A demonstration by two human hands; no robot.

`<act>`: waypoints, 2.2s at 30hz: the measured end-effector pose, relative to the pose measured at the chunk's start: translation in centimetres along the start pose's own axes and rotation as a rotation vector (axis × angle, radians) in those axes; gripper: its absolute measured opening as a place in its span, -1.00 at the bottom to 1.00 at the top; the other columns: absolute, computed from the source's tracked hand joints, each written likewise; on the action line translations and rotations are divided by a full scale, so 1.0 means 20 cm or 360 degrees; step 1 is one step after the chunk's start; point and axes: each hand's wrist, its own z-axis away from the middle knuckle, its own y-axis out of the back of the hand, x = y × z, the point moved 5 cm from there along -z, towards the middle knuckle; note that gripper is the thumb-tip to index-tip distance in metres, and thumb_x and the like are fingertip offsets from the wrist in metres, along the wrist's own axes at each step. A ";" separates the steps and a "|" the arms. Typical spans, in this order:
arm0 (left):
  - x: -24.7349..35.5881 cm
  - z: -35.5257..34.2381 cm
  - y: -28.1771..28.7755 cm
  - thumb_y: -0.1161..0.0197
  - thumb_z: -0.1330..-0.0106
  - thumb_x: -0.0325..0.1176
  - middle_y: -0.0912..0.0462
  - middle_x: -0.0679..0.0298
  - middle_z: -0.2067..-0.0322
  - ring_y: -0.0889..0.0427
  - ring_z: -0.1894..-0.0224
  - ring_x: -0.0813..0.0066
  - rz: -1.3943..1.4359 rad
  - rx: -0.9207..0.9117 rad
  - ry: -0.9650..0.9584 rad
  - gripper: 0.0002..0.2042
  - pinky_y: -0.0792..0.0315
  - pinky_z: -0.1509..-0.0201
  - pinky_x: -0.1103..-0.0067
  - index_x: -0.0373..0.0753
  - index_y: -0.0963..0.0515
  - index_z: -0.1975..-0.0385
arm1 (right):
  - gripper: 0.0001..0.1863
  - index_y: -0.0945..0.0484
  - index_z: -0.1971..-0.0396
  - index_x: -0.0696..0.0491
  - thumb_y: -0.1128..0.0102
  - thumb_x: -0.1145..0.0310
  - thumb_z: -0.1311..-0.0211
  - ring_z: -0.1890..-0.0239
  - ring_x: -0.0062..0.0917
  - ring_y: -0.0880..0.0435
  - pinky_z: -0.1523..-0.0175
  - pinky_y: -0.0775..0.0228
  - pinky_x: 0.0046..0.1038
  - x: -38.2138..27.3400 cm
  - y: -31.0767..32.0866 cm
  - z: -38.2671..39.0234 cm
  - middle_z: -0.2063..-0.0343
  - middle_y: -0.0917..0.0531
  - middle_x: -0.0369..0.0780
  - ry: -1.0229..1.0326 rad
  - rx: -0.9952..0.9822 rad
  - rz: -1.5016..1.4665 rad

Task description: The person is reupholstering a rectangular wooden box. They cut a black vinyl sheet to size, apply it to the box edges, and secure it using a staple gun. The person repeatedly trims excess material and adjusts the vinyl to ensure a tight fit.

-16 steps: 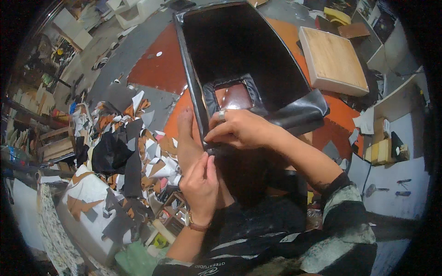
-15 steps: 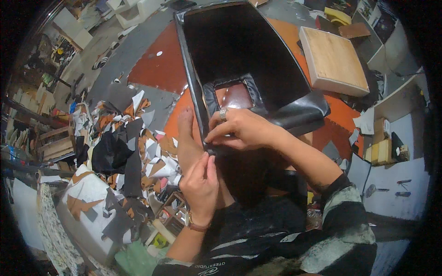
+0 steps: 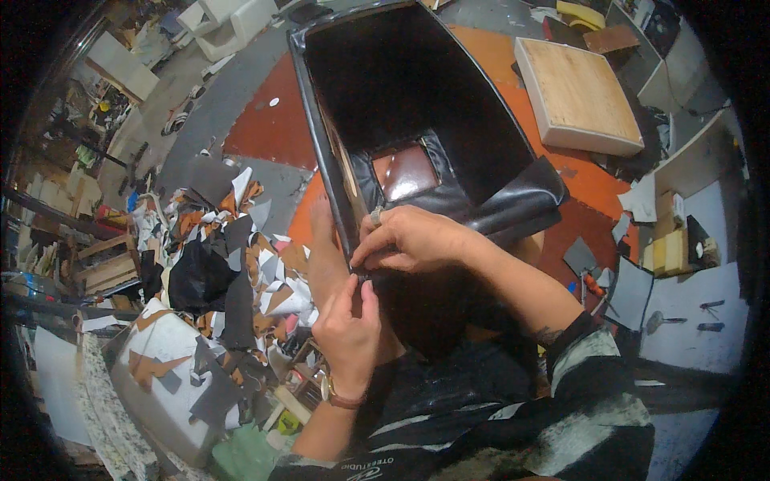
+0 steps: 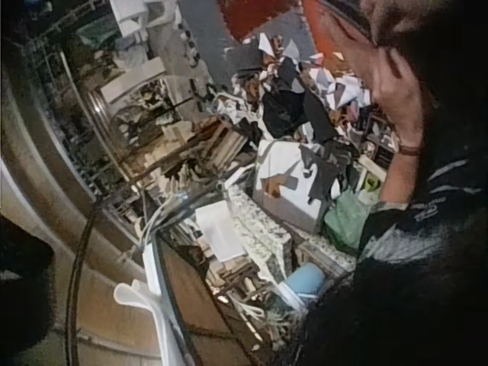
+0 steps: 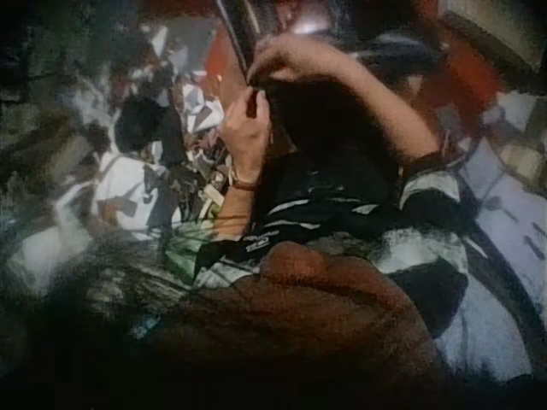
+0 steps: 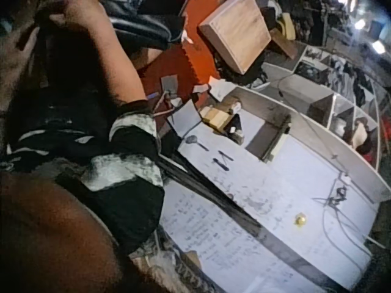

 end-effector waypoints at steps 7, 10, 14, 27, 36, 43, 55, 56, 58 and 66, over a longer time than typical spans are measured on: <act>0.00 0.00 0.01 -0.46 -0.33 -0.39 -0.82 -0.03 0.31 -0.83 0.30 0.15 -0.0103 -0.0012 -0.0019 -0.76 -0.64 0.17 0.38 -0.40 -0.78 0.10 | -0.74 -0.84 0.02 -0.20 -0.40 0.32 -0.31 0.02 -0.15 -0.72 -0.09 -0.56 -0.14 -0.03 -0.01 0.03 0.16 -0.73 -0.15 0.0005 -0.0009 0.0142; 0.00 0.00 0.00 -0.45 -0.31 -0.39 -0.82 -0.02 0.33 -0.82 0.30 0.11 -0.0169 0.0012 -0.0023 -0.78 -0.64 0.16 0.35 -0.38 -0.78 0.14 | -0.74 -0.84 0.03 -0.22 -0.39 0.29 -0.31 0.02 -0.15 -0.72 -0.09 -0.57 -0.14 -0.04 -0.02 0.03 0.14 -0.73 -0.17 0.0005 0.0015 0.0221; 0.02 -0.03 0.00 -0.43 -0.30 -0.41 -0.80 0.00 0.35 -0.80 0.31 0.03 -0.0245 -0.0037 -0.0039 -0.84 -0.62 0.15 0.28 -0.37 -0.77 0.22 | -0.73 -0.84 0.02 -0.25 -0.39 0.26 -0.30 0.01 -0.14 -0.73 -0.10 -0.58 -0.13 -0.05 -0.02 0.04 0.12 -0.73 -0.18 -0.0021 0.0049 0.0258; -0.08 0.04 0.00 -0.40 -0.45 -0.37 -0.84 0.01 0.29 -0.83 0.32 0.34 -0.0005 -0.0063 0.0113 -0.80 -0.63 0.18 0.44 -0.39 -0.79 0.11 | -0.73 -0.86 0.10 -0.26 -0.43 0.29 -0.18 0.02 -0.25 -0.71 -0.03 -0.59 -0.15 -0.11 -0.05 0.08 0.22 -0.69 -0.23 0.0322 0.0270 0.0547; -0.07 0.02 -0.03 -0.42 -0.43 -0.38 -0.85 0.02 0.35 -0.83 0.37 0.39 0.0018 0.0016 0.0126 -0.79 -0.65 0.21 0.46 -0.41 -0.79 0.11 | -0.79 -0.85 0.16 -0.20 -0.37 0.22 -0.23 0.25 -0.25 -0.75 0.15 -0.57 -0.13 -0.14 -0.03 0.02 0.27 -0.71 -0.21 0.0540 0.0142 0.0862; -0.08 0.04 -0.02 -0.41 -0.37 -0.43 -0.84 -0.02 0.33 -0.85 0.34 0.26 0.0076 -0.0042 0.0124 -0.77 -0.66 0.20 0.43 -0.38 -0.77 0.05 | -0.82 -0.80 0.27 -0.08 -0.31 0.23 -0.22 0.32 -0.15 -0.85 0.28 -0.70 -0.12 -0.19 -0.06 -0.03 0.33 -0.74 -0.11 0.0545 -0.0174 0.1076; -0.05 0.04 -0.04 -0.42 -0.27 -0.47 -0.75 -0.06 0.34 -0.76 0.27 -0.11 -0.0102 -0.0057 0.0120 -0.88 -0.61 0.16 0.19 -0.35 -0.67 0.27 | -0.80 -0.71 0.17 -0.04 -0.26 0.27 -0.27 0.30 -0.22 -0.84 0.27 -0.69 -0.19 -0.18 -0.10 0.01 0.26 -0.72 -0.16 0.0514 -0.0181 0.1193; -0.04 0.05 -0.04 -0.42 -0.29 -0.46 -0.75 -0.07 0.32 -0.75 0.25 -0.13 -0.0100 -0.0060 0.0109 -0.87 -0.61 0.15 0.18 -0.35 -0.68 0.24 | -0.81 -0.73 0.17 -0.06 -0.25 0.25 -0.29 0.31 -0.21 -0.85 0.28 -0.70 -0.17 -0.18 -0.09 0.01 0.24 -0.72 -0.14 0.0516 -0.0173 0.1173; -0.05 0.08 -0.04 -0.41 -0.30 -0.50 -0.75 -0.08 0.25 -0.77 0.16 -0.10 0.0083 -0.0030 0.0131 -0.81 -0.64 0.10 0.22 -0.39 -0.69 0.12 | -0.78 -0.72 0.12 -0.09 -0.25 0.25 -0.29 0.27 -0.22 -0.85 0.25 -0.70 -0.18 -0.18 -0.09 0.01 0.18 -0.72 -0.15 0.0486 -0.0213 0.1164; -0.12 0.20 -0.15 -0.33 -0.40 -0.64 -0.69 -0.16 -0.19 -0.68 -0.21 -0.13 0.0247 0.0138 -0.0161 -0.61 -0.58 -0.31 0.28 -0.44 -0.62 -0.23 | -0.64 -0.71 -0.10 -0.21 -0.25 0.26 -0.31 0.05 -0.28 -0.77 0.19 -0.71 -0.24 -0.15 -0.09 0.06 0.02 -0.69 -0.18 0.0520 -0.0176 0.1128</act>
